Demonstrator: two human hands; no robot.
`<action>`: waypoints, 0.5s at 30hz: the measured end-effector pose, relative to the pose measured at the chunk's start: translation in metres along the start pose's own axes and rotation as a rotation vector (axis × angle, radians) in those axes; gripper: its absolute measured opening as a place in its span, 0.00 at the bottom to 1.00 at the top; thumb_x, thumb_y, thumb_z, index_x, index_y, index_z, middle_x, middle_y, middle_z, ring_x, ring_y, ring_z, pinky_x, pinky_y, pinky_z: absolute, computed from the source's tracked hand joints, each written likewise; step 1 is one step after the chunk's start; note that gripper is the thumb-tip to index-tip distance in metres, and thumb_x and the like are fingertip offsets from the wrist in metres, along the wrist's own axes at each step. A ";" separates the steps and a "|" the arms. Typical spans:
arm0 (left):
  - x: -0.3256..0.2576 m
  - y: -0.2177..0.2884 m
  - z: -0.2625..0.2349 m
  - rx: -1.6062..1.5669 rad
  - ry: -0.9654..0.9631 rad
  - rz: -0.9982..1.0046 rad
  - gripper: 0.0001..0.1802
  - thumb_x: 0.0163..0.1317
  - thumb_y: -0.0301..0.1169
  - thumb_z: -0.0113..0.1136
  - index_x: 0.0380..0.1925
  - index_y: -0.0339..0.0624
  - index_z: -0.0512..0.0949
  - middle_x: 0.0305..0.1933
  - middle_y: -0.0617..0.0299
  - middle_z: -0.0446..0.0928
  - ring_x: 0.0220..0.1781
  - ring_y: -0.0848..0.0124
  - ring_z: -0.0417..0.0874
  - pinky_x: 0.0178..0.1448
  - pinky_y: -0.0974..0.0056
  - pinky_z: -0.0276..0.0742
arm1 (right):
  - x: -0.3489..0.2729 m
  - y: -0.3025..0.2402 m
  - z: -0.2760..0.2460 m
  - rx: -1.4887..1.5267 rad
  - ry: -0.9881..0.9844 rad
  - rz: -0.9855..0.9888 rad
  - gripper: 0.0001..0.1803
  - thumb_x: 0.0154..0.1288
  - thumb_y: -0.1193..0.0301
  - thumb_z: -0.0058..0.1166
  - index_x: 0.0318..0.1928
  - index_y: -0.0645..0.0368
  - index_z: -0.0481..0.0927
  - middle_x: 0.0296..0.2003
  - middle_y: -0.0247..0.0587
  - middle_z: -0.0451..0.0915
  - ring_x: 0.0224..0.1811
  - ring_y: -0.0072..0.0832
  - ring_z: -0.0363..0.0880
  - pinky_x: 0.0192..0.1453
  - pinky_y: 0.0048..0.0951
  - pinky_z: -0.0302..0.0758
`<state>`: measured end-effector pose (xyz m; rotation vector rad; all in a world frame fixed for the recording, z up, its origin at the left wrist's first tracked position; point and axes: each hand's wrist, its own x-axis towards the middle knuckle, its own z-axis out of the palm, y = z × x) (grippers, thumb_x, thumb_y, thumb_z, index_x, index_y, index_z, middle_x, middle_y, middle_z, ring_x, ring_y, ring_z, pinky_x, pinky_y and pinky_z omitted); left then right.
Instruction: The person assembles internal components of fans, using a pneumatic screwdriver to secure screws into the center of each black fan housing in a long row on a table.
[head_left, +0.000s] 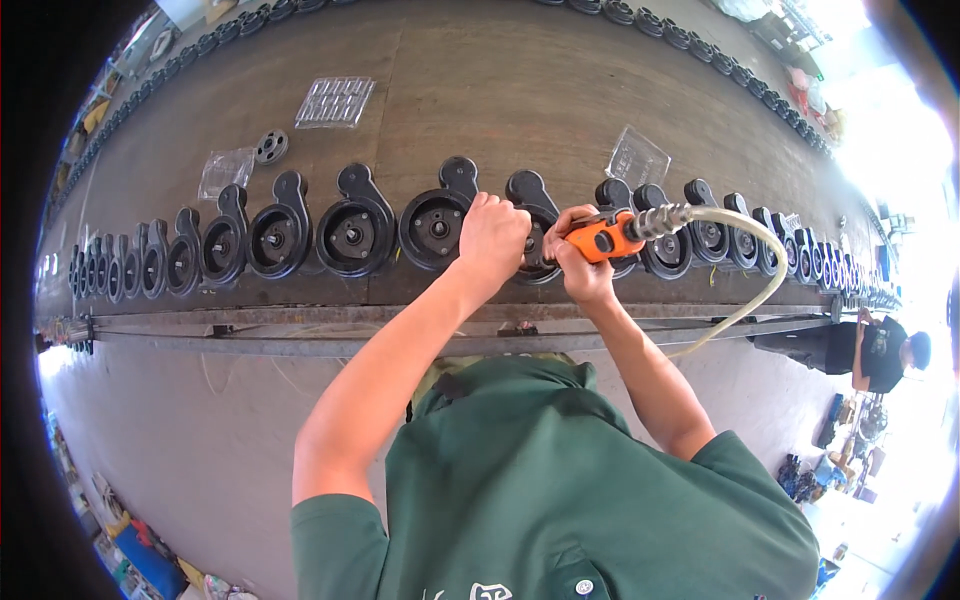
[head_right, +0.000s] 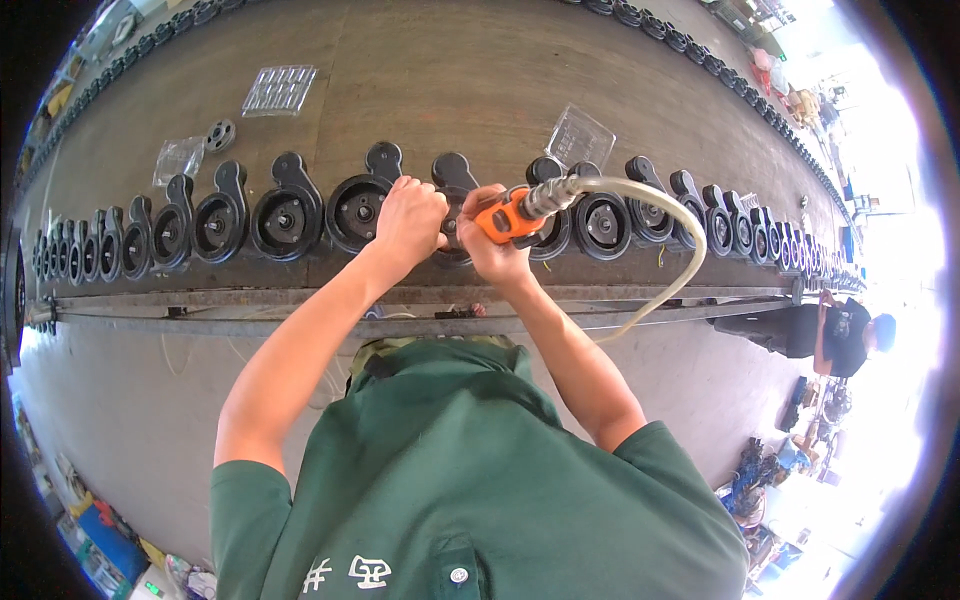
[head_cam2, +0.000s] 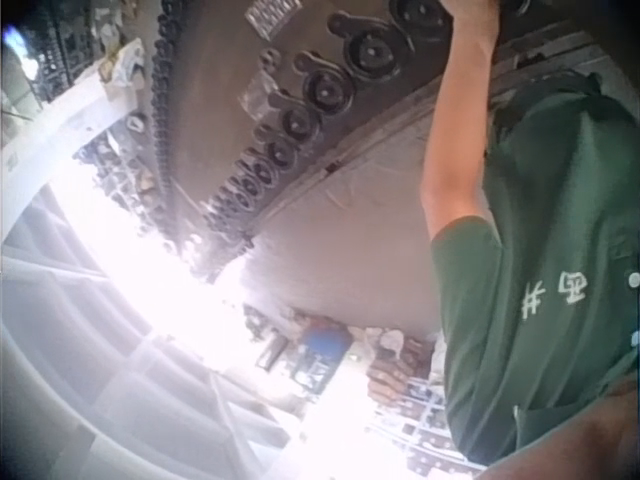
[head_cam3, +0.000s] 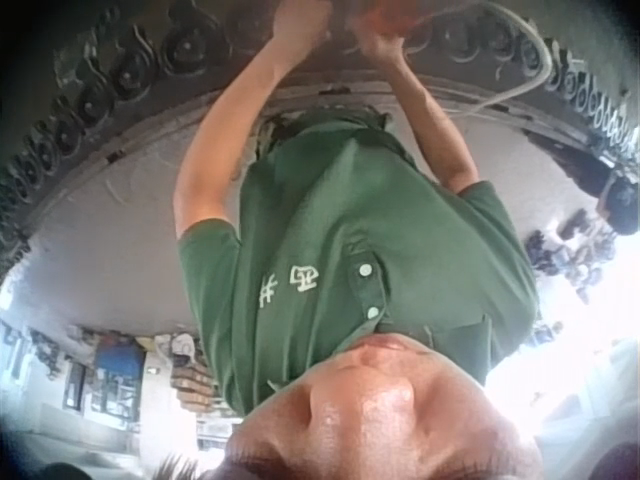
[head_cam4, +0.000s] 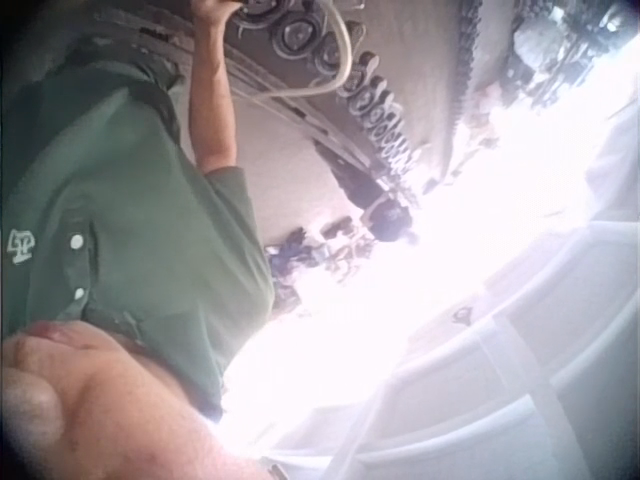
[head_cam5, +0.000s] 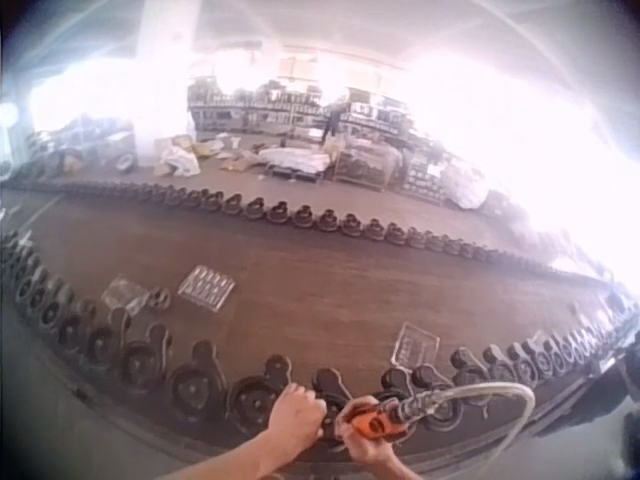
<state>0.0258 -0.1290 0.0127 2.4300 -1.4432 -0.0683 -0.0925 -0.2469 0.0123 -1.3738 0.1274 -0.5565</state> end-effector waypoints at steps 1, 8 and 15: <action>0.000 -0.001 0.000 0.002 -0.029 -0.004 0.18 0.37 0.39 0.84 0.28 0.44 0.87 0.36 0.56 0.85 0.48 0.57 0.85 0.61 0.56 0.75 | 0.001 0.000 0.002 -0.008 -0.014 -0.008 0.12 0.62 0.83 0.55 0.46 0.62 0.74 0.32 0.34 0.77 0.32 0.18 0.76 0.36 0.23 0.74; -0.013 -0.025 -0.023 -0.184 -0.106 0.073 0.49 0.43 0.53 0.82 0.66 0.45 0.77 0.60 0.51 0.81 0.70 0.52 0.74 0.79 0.51 0.63 | 0.004 -0.003 0.002 -0.040 0.020 0.018 0.11 0.62 0.81 0.56 0.45 0.63 0.75 0.31 0.33 0.78 0.30 0.17 0.77 0.36 0.22 0.76; -0.028 -0.034 -0.020 -0.037 -0.123 0.125 0.67 0.40 0.64 0.79 0.75 0.35 0.64 0.68 0.50 0.77 0.80 0.52 0.64 0.85 0.47 0.51 | 0.000 0.003 -0.005 -0.099 -0.099 -0.007 0.13 0.61 0.79 0.58 0.46 0.66 0.76 0.30 0.33 0.79 0.30 0.16 0.77 0.37 0.20 0.75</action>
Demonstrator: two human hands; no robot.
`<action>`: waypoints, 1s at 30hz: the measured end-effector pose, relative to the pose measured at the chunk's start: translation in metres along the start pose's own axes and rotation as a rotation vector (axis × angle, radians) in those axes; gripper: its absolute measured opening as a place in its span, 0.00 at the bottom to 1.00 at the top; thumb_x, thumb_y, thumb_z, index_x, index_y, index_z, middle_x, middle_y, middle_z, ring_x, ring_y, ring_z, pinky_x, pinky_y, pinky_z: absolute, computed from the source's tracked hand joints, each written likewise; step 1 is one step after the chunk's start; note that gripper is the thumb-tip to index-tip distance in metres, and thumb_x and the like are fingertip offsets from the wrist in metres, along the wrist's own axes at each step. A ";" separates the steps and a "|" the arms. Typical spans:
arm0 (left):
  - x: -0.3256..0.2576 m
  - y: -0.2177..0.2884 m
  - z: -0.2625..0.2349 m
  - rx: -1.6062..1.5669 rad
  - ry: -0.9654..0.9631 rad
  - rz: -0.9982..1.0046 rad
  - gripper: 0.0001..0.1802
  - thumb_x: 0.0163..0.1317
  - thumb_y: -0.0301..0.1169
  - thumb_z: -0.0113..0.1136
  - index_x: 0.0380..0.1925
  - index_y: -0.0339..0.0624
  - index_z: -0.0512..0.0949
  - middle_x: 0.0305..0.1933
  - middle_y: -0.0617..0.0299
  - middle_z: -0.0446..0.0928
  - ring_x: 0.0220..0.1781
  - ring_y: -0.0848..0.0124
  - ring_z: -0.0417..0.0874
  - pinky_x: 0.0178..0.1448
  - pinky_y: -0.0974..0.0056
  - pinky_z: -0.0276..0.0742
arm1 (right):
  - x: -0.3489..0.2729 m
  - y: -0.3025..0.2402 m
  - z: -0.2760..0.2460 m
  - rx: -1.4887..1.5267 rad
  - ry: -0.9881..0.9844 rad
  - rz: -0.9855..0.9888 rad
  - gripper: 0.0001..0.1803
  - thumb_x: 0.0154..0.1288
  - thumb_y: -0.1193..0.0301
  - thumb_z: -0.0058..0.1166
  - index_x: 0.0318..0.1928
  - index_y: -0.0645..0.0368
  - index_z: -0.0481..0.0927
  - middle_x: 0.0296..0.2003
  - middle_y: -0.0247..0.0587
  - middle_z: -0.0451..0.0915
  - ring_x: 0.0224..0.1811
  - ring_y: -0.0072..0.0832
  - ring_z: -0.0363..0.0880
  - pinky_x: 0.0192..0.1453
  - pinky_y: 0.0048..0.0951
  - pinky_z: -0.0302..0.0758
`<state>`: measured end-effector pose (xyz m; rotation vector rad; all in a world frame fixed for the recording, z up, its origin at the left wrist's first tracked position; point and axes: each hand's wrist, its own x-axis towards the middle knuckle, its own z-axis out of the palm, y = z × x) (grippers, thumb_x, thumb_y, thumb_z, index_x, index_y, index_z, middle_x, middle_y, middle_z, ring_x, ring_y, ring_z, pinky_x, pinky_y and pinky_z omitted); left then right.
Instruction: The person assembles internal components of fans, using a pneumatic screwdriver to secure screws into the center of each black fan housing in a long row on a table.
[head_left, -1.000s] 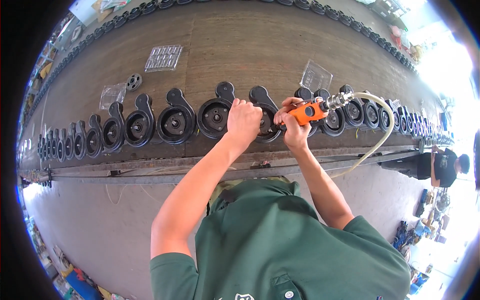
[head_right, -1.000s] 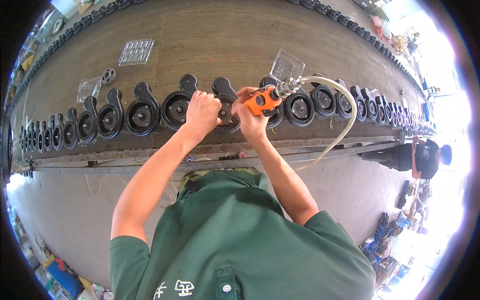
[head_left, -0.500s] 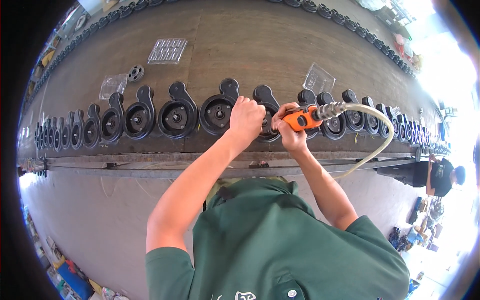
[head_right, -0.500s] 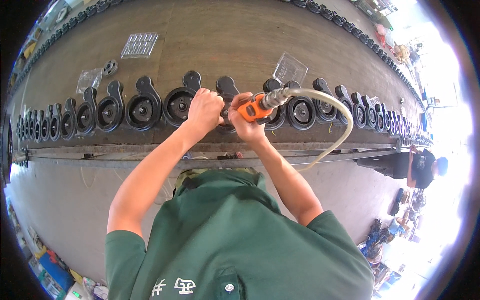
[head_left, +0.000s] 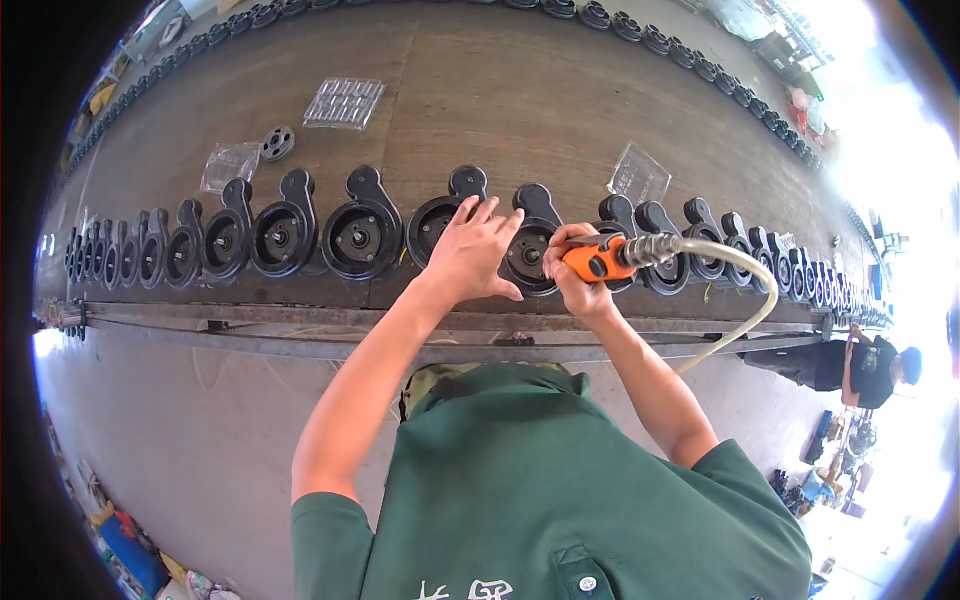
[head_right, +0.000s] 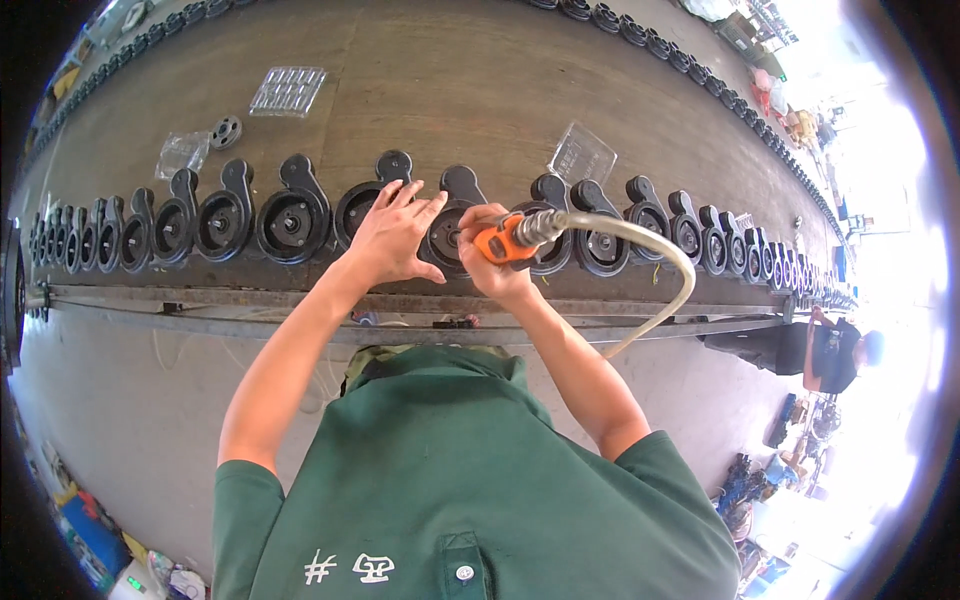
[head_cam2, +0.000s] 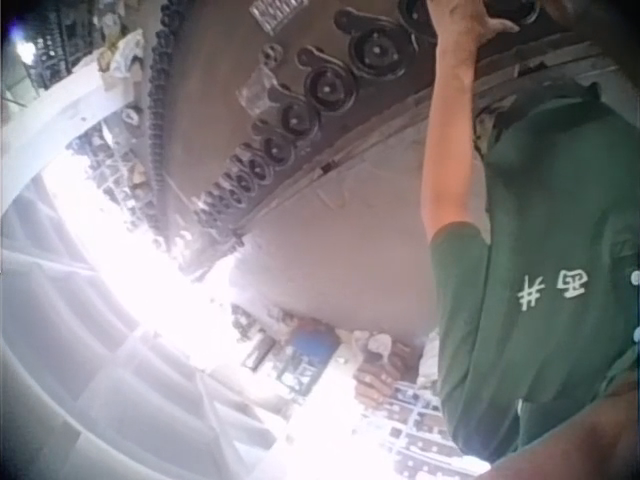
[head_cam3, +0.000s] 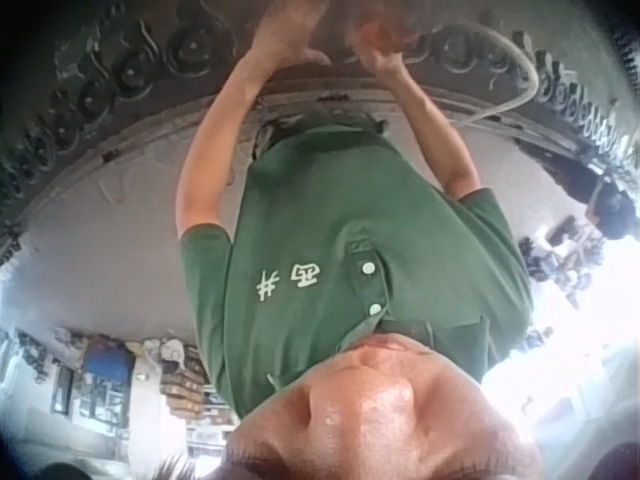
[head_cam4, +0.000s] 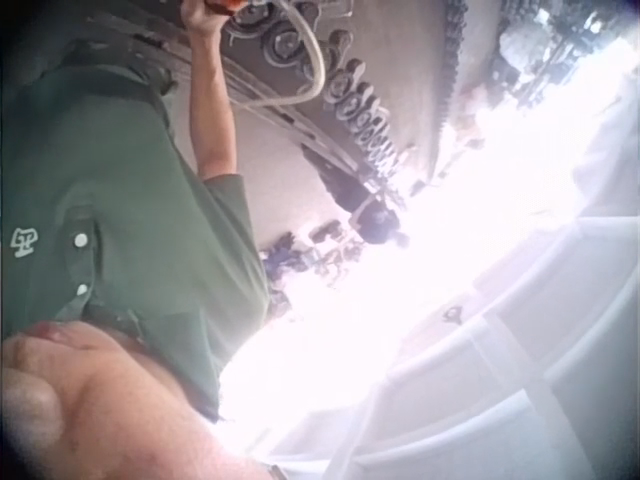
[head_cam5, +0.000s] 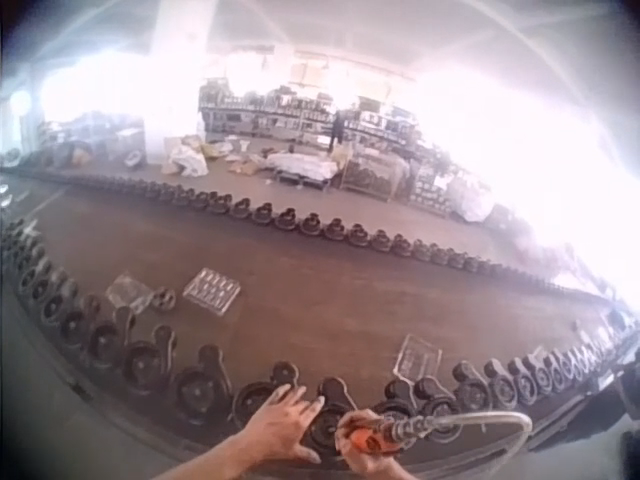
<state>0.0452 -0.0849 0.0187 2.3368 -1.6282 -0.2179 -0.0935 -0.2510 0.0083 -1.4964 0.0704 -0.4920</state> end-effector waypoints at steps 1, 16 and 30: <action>-0.001 0.000 0.000 -0.018 0.004 -0.005 0.66 0.40 0.64 0.79 0.75 0.35 0.65 0.67 0.51 0.77 0.80 0.53 0.64 0.85 0.47 0.50 | -0.002 -0.001 0.001 -0.004 0.006 0.022 0.12 0.59 0.79 0.59 0.44 0.66 0.77 0.30 0.35 0.79 0.32 0.17 0.77 0.39 0.21 0.76; -0.006 -0.005 0.009 -0.045 0.095 0.038 0.64 0.43 0.66 0.76 0.73 0.33 0.68 0.65 0.53 0.80 0.79 0.54 0.66 0.85 0.46 0.50 | -0.006 0.009 -0.001 0.041 0.028 -0.024 0.11 0.62 0.84 0.56 0.45 0.63 0.74 0.33 0.37 0.79 0.32 0.21 0.78 0.38 0.25 0.78; -0.007 -0.006 0.015 -0.050 0.206 0.072 0.64 0.41 0.67 0.76 0.70 0.32 0.70 0.62 0.47 0.82 0.76 0.53 0.71 0.83 0.45 0.52 | 0.007 -0.021 0.017 0.102 0.077 -0.059 0.13 0.63 0.80 0.55 0.48 0.68 0.75 0.29 0.33 0.79 0.30 0.19 0.78 0.36 0.23 0.75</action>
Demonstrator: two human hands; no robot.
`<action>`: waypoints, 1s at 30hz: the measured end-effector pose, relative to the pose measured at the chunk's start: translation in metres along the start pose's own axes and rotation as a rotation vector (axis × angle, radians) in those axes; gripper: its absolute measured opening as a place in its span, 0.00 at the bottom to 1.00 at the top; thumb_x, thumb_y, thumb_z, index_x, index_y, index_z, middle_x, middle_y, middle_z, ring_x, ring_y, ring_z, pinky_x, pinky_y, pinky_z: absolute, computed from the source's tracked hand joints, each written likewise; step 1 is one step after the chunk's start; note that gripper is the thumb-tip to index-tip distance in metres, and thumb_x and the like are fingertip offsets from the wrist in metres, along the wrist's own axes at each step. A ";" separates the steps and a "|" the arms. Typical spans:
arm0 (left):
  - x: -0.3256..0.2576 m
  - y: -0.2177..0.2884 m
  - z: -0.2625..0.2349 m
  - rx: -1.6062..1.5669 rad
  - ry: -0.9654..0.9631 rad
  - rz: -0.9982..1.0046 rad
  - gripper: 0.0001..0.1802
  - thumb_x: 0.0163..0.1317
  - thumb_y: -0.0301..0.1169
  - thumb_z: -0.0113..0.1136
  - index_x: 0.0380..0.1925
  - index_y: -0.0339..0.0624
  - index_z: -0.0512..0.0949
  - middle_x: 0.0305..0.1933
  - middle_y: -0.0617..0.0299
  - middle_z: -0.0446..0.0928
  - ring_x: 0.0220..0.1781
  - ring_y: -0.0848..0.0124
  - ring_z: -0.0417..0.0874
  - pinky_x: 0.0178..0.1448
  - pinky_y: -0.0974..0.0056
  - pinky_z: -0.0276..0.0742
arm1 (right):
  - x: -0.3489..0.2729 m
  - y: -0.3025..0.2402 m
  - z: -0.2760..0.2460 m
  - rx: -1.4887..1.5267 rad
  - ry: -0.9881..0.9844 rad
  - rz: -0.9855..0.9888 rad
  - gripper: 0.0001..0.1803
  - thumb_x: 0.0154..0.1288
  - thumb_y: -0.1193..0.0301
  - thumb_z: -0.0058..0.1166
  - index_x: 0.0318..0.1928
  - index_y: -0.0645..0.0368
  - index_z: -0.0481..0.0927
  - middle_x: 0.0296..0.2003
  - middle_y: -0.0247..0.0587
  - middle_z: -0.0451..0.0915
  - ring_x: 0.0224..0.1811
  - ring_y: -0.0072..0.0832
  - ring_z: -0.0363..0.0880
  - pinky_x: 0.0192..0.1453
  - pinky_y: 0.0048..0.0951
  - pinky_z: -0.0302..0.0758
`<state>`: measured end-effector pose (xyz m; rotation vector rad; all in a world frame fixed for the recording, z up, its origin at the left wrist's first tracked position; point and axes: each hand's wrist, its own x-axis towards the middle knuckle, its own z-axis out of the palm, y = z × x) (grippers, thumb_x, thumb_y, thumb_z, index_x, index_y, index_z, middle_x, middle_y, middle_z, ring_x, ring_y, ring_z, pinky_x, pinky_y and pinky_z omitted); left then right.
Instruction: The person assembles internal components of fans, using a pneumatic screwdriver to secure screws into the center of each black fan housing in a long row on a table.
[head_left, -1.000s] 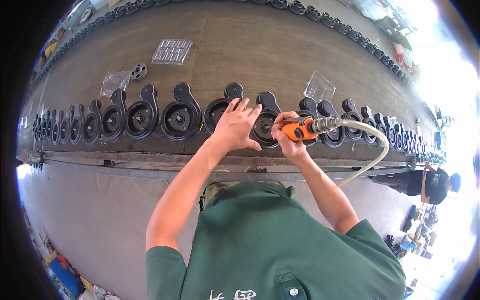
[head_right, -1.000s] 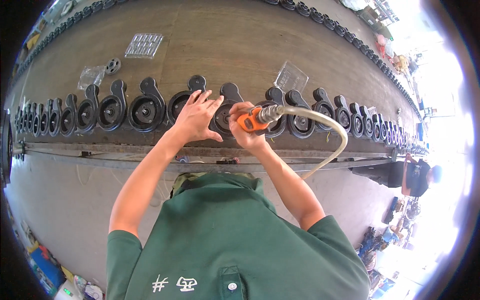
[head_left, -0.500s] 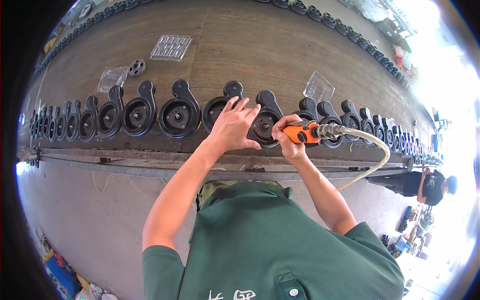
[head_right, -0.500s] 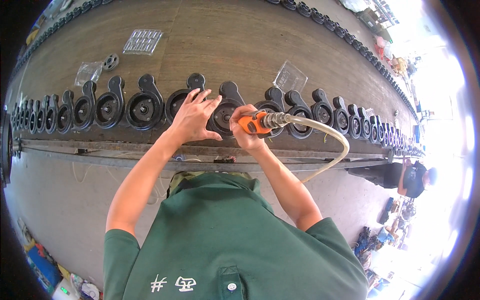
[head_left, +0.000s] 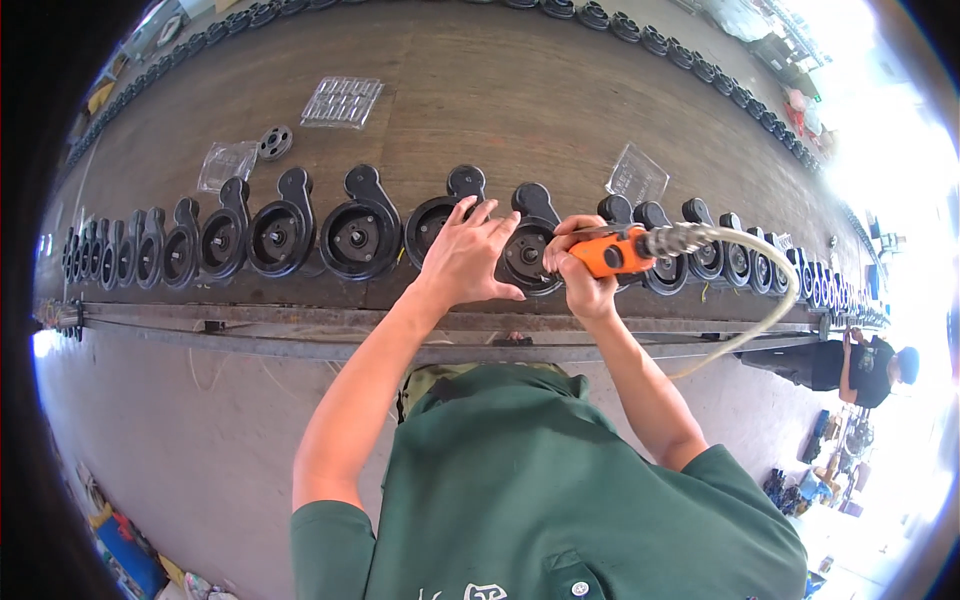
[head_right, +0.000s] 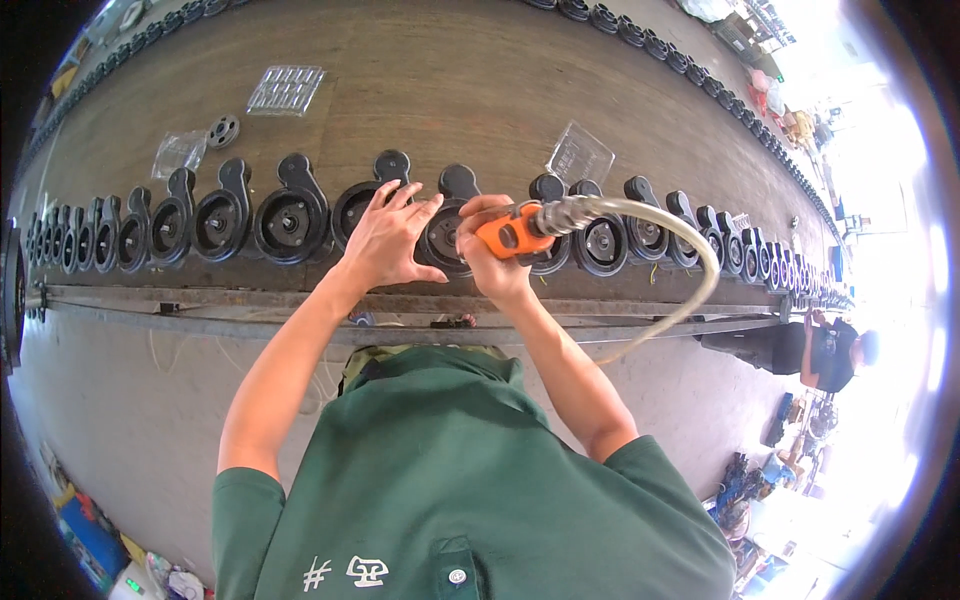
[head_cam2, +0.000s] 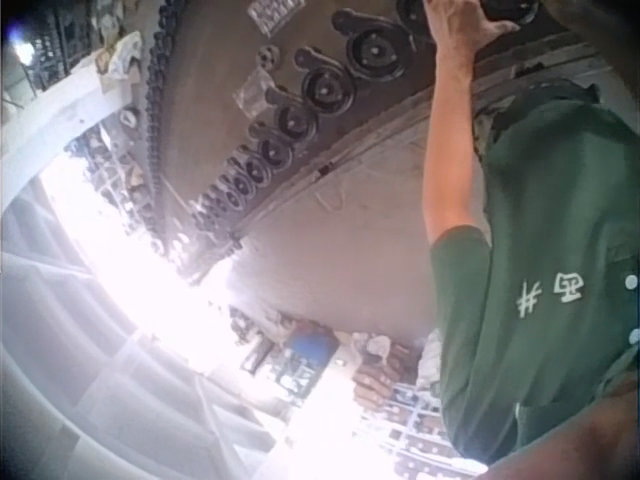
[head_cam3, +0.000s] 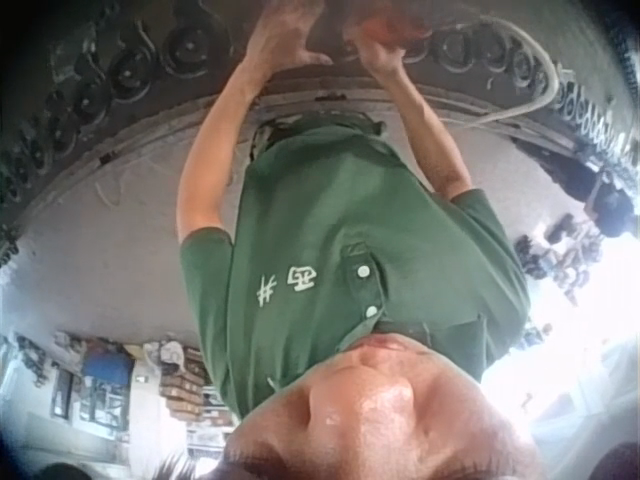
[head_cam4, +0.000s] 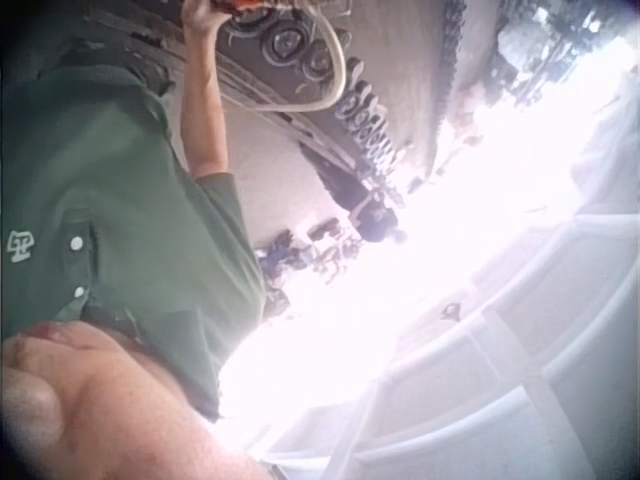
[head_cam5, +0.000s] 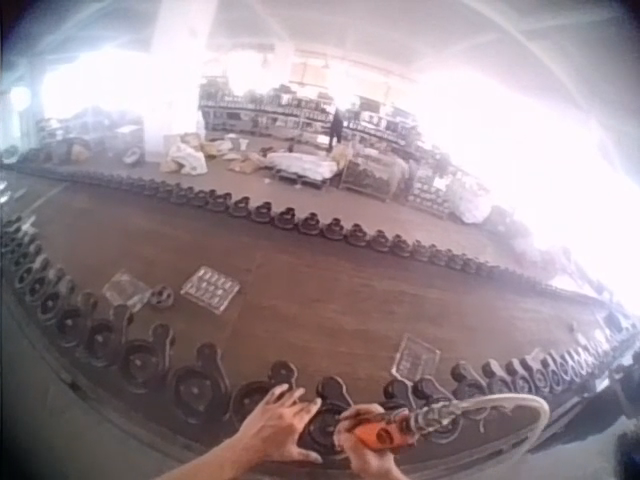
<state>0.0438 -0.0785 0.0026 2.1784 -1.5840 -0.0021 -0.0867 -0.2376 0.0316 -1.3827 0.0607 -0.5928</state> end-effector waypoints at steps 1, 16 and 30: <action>0.000 0.000 0.000 0.000 -0.017 -0.009 0.64 0.41 0.69 0.74 0.70 0.32 0.70 0.63 0.47 0.81 0.76 0.53 0.70 0.83 0.46 0.52 | 0.006 -0.004 0.005 -0.020 -0.022 -0.067 0.10 0.63 0.80 0.55 0.45 0.67 0.76 0.30 0.35 0.79 0.31 0.19 0.78 0.37 0.23 0.75; 0.001 0.002 -0.006 -0.038 0.011 -0.026 0.60 0.39 0.63 0.80 0.66 0.31 0.73 0.58 0.46 0.83 0.74 0.52 0.73 0.82 0.46 0.56 | 0.034 0.029 0.021 0.089 0.083 0.039 0.14 0.63 0.83 0.47 0.50 0.67 0.70 0.27 0.38 0.75 0.29 0.25 0.73 0.39 0.33 0.76; 0.002 0.001 -0.006 -0.043 0.008 -0.027 0.60 0.37 0.63 0.80 0.65 0.31 0.75 0.59 0.50 0.83 0.74 0.53 0.74 0.82 0.46 0.56 | 0.030 0.029 0.019 -0.007 -0.064 0.042 0.15 0.63 0.82 0.48 0.51 0.65 0.69 0.28 0.38 0.75 0.30 0.24 0.74 0.42 0.31 0.77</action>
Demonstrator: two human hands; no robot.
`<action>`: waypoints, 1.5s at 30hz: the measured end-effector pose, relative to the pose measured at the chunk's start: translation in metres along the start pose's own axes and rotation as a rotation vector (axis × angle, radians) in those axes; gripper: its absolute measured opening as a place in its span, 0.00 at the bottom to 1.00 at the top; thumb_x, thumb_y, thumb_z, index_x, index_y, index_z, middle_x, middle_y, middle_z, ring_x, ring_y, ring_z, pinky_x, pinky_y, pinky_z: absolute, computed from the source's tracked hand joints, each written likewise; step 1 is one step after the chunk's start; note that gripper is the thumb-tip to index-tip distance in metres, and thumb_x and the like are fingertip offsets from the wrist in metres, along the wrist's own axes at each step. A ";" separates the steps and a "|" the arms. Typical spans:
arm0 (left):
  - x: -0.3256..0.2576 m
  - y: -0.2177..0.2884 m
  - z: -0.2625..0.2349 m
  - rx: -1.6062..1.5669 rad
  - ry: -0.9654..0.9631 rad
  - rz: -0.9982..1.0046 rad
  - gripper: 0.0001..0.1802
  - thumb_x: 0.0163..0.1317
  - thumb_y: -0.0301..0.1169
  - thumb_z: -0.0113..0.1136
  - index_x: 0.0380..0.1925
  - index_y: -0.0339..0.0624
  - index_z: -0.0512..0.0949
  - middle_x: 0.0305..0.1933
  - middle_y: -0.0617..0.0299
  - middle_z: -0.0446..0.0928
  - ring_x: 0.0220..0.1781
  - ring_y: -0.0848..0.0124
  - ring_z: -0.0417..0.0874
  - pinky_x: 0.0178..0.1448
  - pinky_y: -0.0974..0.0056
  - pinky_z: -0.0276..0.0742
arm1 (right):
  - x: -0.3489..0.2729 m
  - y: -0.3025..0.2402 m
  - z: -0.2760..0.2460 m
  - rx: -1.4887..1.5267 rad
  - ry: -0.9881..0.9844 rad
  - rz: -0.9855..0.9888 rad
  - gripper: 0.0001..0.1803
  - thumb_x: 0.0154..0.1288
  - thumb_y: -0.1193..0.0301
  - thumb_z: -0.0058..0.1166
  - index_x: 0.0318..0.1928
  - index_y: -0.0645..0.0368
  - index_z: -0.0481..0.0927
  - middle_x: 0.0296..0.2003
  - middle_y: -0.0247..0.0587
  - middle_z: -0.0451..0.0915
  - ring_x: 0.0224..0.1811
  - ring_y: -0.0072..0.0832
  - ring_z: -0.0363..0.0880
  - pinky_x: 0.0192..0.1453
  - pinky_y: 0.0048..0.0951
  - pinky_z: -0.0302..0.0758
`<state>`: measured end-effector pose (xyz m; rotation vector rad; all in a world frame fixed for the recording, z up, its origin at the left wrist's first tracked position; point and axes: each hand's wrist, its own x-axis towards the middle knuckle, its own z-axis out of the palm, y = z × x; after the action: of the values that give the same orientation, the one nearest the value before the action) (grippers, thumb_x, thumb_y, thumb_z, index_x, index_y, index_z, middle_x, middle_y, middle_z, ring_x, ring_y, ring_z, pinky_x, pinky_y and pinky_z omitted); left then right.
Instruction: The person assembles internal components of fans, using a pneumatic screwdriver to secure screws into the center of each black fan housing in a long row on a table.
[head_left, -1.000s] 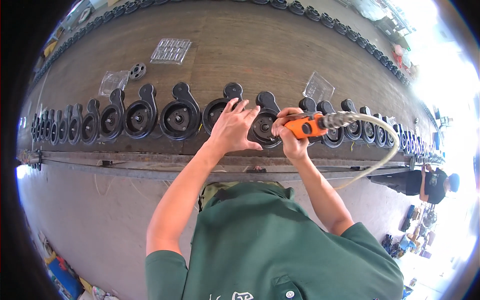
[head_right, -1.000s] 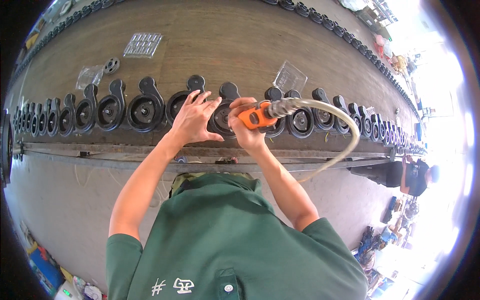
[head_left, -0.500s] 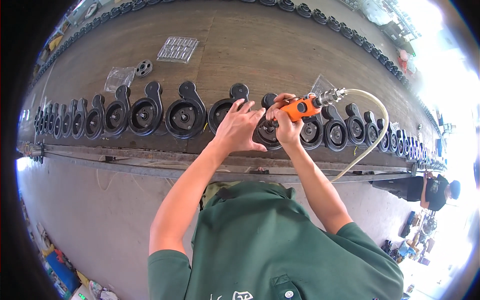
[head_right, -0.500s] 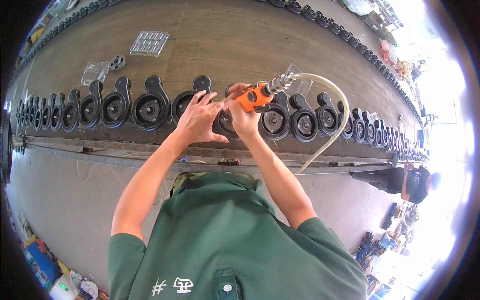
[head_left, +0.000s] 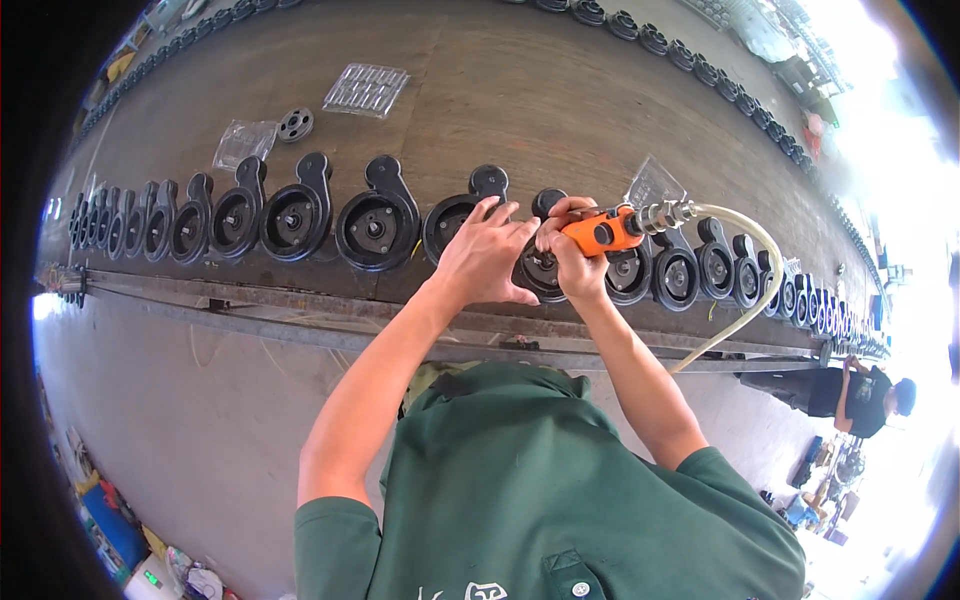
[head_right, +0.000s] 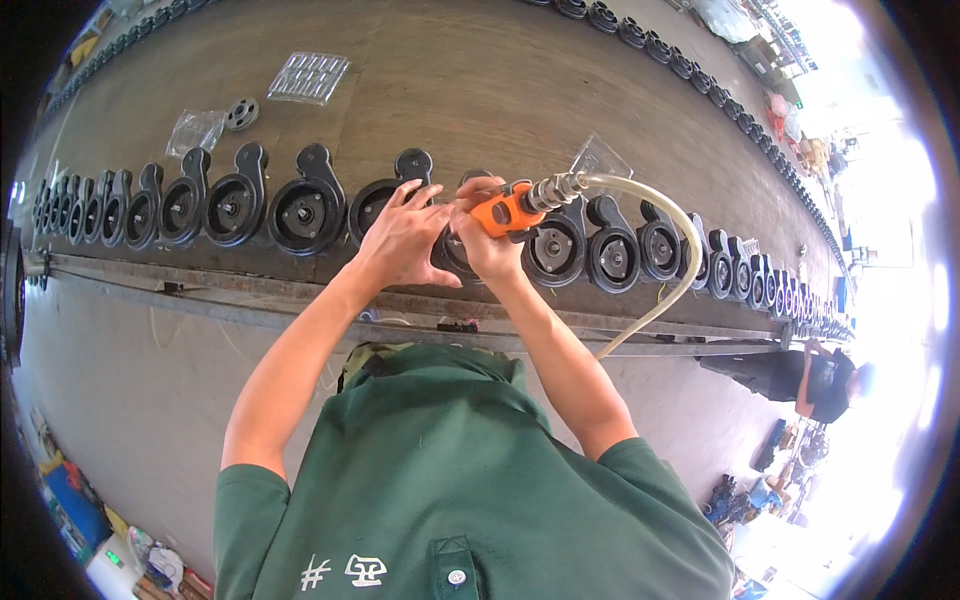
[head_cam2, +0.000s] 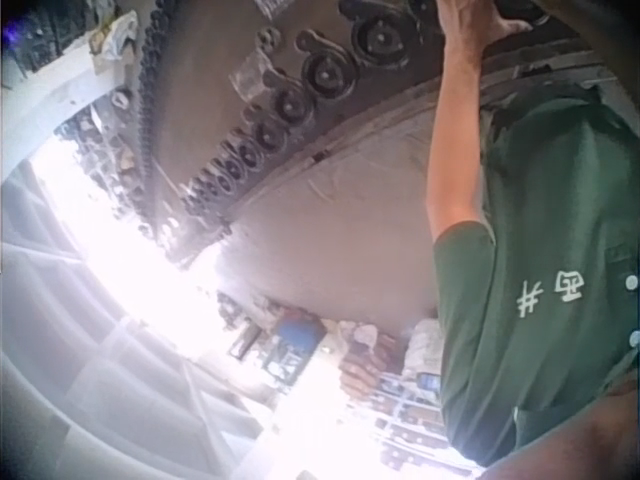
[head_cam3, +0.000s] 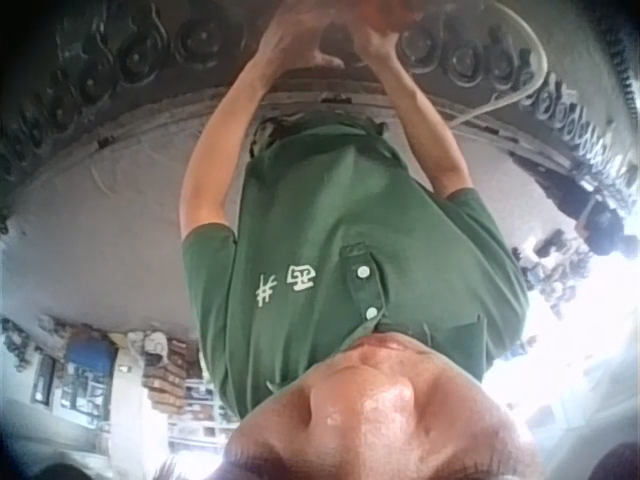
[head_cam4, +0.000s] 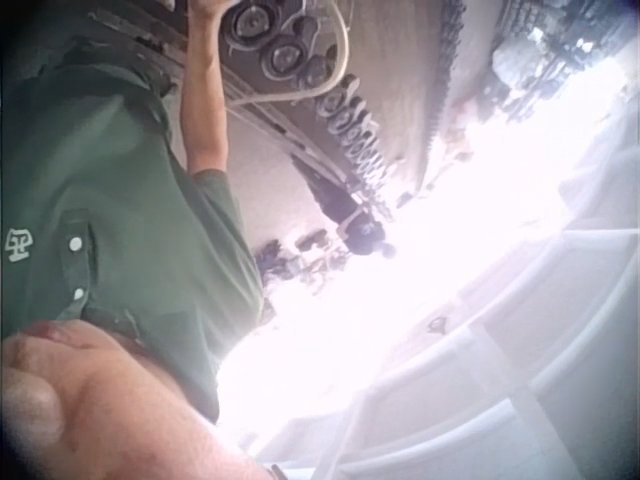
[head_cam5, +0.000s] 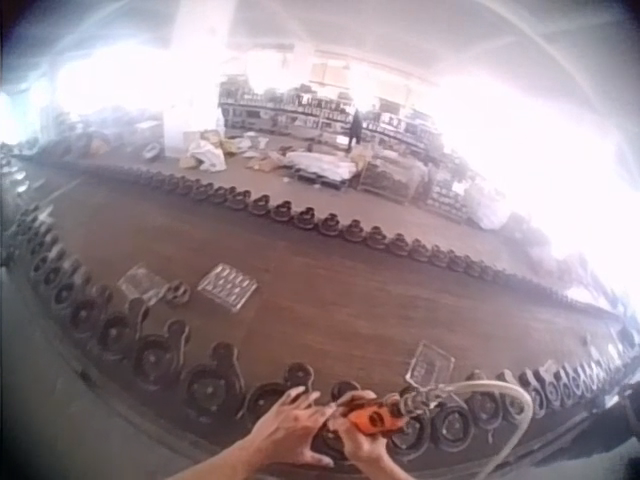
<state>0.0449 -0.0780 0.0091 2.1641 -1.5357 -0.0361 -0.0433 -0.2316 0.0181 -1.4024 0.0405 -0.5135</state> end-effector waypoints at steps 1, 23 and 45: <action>0.000 0.000 0.000 -0.006 -0.002 0.002 0.60 0.37 0.63 0.80 0.65 0.30 0.75 0.59 0.51 0.84 0.73 0.54 0.74 0.82 0.46 0.57 | 0.000 0.003 -0.002 0.073 -0.001 -0.025 0.14 0.64 0.83 0.52 0.50 0.66 0.72 0.29 0.35 0.78 0.32 0.21 0.78 0.40 0.25 0.77; 0.000 0.000 0.000 0.023 0.003 0.002 0.60 0.38 0.64 0.80 0.65 0.30 0.75 0.58 0.53 0.84 0.73 0.54 0.74 0.82 0.46 0.57 | -0.002 0.008 -0.003 0.104 -0.018 -0.001 0.14 0.62 0.83 0.55 0.49 0.65 0.74 0.31 0.35 0.78 0.34 0.21 0.77 0.42 0.27 0.77; -0.002 0.003 -0.001 0.038 -0.034 -0.037 0.51 0.39 0.63 0.80 0.56 0.33 0.81 0.58 0.51 0.84 0.74 0.53 0.72 0.83 0.46 0.55 | 0.002 0.024 -0.002 -0.078 -0.017 -0.010 0.09 0.57 0.79 0.60 0.40 0.63 0.79 0.34 0.36 0.81 0.37 0.23 0.79 0.43 0.27 0.76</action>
<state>0.0420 -0.0767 0.0106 2.2320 -1.5273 -0.0570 -0.0340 -0.2321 -0.0041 -1.4836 0.0401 -0.5133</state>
